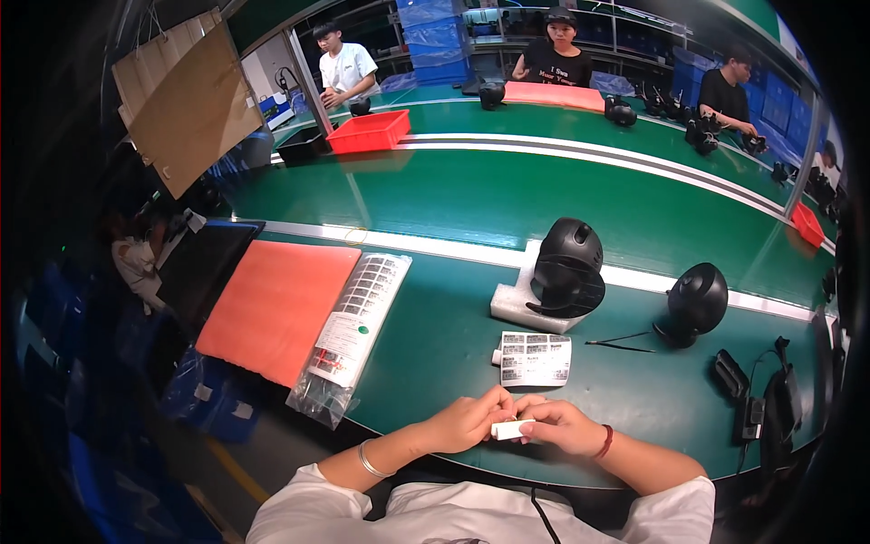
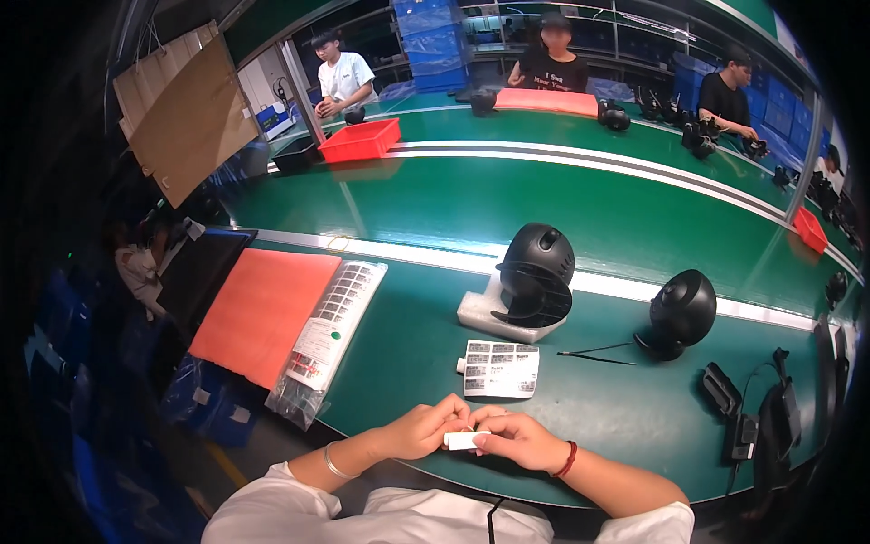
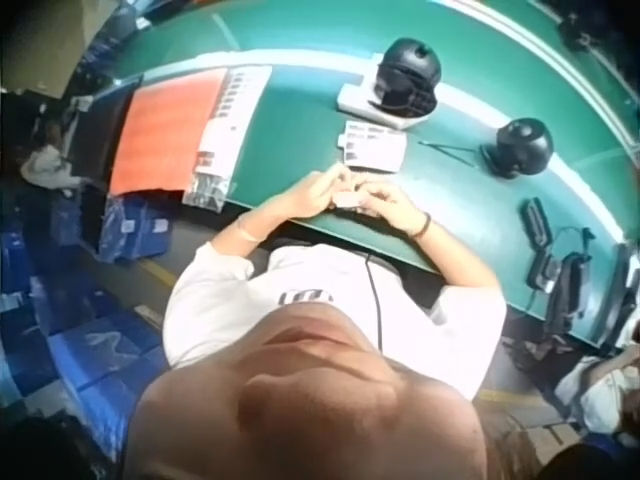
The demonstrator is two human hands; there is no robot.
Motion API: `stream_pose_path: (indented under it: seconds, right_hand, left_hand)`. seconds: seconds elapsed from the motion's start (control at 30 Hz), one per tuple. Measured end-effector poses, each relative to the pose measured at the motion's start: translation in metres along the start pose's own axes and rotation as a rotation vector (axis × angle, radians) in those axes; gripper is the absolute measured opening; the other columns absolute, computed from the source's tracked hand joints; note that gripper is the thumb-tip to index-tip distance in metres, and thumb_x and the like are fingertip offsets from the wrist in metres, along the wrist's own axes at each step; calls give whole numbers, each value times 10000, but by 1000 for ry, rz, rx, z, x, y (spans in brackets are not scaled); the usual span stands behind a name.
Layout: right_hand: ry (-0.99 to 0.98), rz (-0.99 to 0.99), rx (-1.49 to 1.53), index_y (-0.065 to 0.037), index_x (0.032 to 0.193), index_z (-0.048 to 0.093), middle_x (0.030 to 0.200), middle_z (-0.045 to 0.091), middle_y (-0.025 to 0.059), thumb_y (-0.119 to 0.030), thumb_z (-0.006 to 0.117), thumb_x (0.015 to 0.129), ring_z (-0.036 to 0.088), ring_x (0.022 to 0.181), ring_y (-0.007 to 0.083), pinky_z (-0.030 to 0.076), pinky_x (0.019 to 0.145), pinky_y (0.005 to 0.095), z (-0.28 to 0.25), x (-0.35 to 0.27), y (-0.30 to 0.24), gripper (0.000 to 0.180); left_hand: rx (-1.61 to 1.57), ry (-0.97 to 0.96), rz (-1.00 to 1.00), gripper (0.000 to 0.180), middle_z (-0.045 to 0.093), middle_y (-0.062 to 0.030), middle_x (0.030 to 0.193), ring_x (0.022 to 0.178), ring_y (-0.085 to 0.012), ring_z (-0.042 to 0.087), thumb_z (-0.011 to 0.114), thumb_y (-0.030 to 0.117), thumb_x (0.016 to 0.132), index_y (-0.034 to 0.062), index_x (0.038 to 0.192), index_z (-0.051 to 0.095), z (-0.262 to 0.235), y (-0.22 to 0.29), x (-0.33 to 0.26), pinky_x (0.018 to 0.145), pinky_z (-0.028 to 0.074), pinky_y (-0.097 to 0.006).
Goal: Apply labels to light fixture components on a factory assembly line.
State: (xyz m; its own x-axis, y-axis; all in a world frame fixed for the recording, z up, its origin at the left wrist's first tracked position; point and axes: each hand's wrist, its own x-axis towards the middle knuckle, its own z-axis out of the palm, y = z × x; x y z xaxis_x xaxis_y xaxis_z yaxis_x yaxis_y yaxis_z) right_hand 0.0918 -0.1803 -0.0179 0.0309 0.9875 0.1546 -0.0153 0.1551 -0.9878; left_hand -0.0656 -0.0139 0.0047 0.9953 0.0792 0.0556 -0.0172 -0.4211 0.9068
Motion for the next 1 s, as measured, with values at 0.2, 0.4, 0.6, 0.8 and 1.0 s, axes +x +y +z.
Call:
stream_pose_path:
  seconds: [0.2,0.4,0.6,0.8,1.0]
  right_hand:
    - [-157,293,612,26,976,648,1173,520,71,-185,497,1003,542,993,144,434,885,290,-6,6,-8,262]
    - [-210,262,612,23,929,659,1090,559,101,-190,514,987,542,1012,183,407,917,311,-8,4,-6,265]
    - [-59,52,109,-29,966,685,1167,497,61,-125,567,955,483,1082,144,380,962,291,-3,4,-6,152]
    - [79,47,19,-17,935,702,1213,489,86,-114,610,919,436,1175,190,342,1026,332,-5,4,-3,135]
    - [126,107,147,3,905,692,1295,472,100,-121,558,941,469,1149,186,368,1007,324,-3,7,-5,187]
  left_hand:
    - [-70,-29,-53,105,593,-48,711,599,-120,563,465,146,1010,46,1039,470,-5,2,-1,577,451,-266]
    - [210,89,181,104,607,-56,748,617,-138,581,523,121,975,36,937,572,-2,-13,-2,578,454,-276]
    - [58,2,-52,96,646,-52,826,745,-108,632,580,98,941,20,986,612,-4,-3,0,646,512,-288]
    - [-338,118,4,269,680,-74,994,934,-139,657,492,-57,886,6,1110,626,0,-15,6,845,525,-280]
    - [-185,75,-80,313,668,-96,1109,999,-154,644,488,-107,864,6,1105,652,0,-5,9,865,513,-275]
